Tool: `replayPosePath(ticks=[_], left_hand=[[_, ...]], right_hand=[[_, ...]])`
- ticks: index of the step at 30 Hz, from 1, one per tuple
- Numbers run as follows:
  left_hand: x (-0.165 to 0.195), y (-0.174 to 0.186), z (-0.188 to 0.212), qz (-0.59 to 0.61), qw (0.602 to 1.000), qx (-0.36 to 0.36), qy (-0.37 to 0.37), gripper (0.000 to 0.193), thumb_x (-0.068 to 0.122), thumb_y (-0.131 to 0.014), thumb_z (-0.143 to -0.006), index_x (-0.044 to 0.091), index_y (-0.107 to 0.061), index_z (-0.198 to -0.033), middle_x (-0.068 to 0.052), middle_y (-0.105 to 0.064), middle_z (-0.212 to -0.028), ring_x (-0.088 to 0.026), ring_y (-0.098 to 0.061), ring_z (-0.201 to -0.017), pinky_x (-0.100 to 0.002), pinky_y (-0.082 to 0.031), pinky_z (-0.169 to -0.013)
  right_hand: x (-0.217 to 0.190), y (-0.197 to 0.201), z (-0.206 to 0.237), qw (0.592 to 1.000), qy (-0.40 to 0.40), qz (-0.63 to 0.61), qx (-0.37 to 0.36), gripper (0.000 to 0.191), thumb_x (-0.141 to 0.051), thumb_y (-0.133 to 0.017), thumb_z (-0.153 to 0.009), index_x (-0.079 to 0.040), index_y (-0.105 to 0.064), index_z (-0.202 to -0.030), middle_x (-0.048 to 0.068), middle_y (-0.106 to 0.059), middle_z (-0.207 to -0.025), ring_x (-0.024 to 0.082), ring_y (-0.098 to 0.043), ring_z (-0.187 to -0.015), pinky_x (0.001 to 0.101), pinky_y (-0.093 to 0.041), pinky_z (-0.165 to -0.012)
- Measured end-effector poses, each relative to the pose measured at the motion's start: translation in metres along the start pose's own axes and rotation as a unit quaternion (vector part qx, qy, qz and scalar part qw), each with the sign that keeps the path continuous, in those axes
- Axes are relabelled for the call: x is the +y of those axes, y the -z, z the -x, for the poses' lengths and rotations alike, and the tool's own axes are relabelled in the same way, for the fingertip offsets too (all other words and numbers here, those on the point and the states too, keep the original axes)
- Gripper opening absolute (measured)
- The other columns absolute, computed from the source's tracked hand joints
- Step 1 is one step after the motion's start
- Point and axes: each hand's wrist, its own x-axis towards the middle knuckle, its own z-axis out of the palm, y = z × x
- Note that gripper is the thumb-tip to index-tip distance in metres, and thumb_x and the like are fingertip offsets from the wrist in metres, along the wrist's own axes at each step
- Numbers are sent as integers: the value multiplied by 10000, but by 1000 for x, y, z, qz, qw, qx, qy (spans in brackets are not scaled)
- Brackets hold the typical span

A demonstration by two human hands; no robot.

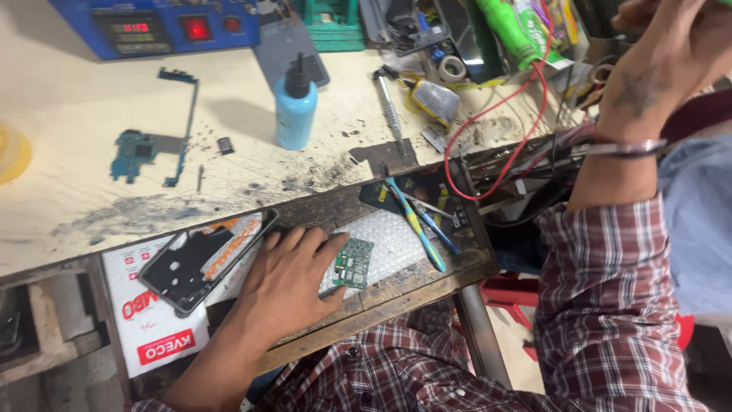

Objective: The person uses a soldering iron to work on a small green circuit board, then places a battery into a smartphone chassis and closes the device. The person then powers on the phone and briefly interacts with the screen.

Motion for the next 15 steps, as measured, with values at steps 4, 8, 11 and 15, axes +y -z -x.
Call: replayPosePath(ticks=[4,8,11,15], left_hand=[[2,0,-1,-18,999,-21,16,779,429,-803,-716,135,-585,-1403,-81,-597,-1160,-277,-554,-1090,-493,-426,-928],[3,1,-3,-22,999,-23,15,806,433,-823,-691,152,-585,-1408,-86,-598,-1149,-292,-566,-1107,-508,-439,-916],[5,3,-3,-19,999,-21,23,800,419,-829,-680,179,-590,-1405,-74,-604,-1134,-277,-575,-1072,-505,-448,-912],[5,3,-4,-17,1000,-6,14,805,407,-834,-659,177,-593,-1392,-75,-615,-1135,-282,-581,-1059,-499,-453,-882]], right_hand=[[-25,28,23,1000,13,8,27,362,-271,-606,-1247,38,-633,-1061,127,-662,-838,193,-635,-648,294,-466,-587],[-17,49,27,994,44,70,64,290,-264,-645,-1208,21,-592,-1216,134,-687,-952,171,-681,-670,274,-554,-584],[7,62,26,992,14,76,99,261,-220,-673,-1208,28,-614,-1266,123,-692,-974,146,-665,-684,260,-550,-585],[31,71,10,991,40,71,109,267,-188,-682,-1211,33,-634,-1352,152,-735,-1105,141,-614,-707,257,-539,-601]])
